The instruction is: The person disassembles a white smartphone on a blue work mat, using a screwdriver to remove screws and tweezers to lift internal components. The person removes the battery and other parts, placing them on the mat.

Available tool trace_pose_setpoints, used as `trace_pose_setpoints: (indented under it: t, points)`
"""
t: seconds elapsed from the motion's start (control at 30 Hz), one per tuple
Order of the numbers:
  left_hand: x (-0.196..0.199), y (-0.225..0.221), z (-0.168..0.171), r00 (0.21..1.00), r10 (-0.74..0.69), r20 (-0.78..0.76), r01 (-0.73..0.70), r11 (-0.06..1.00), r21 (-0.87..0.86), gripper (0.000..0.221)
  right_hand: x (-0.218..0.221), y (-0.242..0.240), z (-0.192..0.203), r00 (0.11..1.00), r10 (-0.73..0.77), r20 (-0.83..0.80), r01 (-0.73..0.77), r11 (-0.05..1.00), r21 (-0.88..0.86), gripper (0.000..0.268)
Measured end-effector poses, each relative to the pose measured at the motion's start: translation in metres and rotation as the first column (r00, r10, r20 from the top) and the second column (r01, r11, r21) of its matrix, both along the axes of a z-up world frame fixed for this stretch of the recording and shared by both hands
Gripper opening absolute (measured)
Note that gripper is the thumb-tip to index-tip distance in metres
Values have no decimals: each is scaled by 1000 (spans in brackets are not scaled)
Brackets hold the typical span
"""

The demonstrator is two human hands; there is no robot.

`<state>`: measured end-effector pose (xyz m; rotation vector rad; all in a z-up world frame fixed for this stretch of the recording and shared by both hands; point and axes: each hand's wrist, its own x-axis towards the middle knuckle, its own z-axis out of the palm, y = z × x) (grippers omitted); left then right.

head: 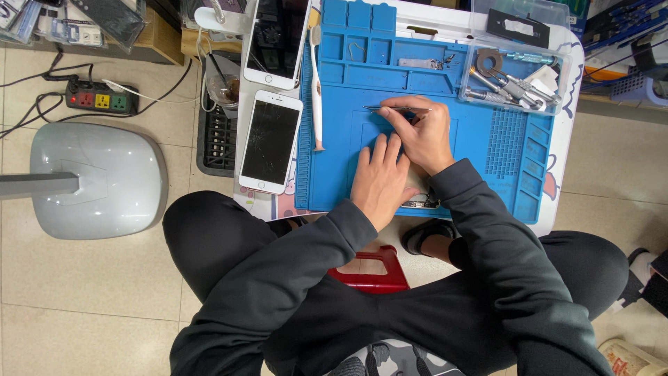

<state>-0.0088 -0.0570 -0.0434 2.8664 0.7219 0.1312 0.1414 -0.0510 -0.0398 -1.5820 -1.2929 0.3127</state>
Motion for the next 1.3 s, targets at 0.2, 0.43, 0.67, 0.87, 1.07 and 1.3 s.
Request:
trace_pose_setpoints:
  t: [0.2,0.43,0.67,0.87,1.07,1.3]
  points:
    - [2,-2,-6,1000,7,-5,-7,1000,3,71,3,-3,-8,1000,-4,-14,4,1000,-6,12]
    - [0,1,-4,1000,2,31,-2,1000,16,75,11,-11,5,997,-30,-77,36,996,84,10]
    - [-5,7,7,997,-42,63,39,998,43,83,47,-70,53,987,-61,149,63,998,-5,14]
    - [0,13,2,995,-62,72,50,988,146,80,23,-127,102,958,-67,279,155,939,-308,39]
    - [4,19,-1,994,-84,68,71,982,177,88,37,-143,69,937,-158,312,255,919,-300,20]
    - [6,20,1,996,-69,61,58,984,169,91,52,-136,65,806,-34,590,424,730,-537,8]
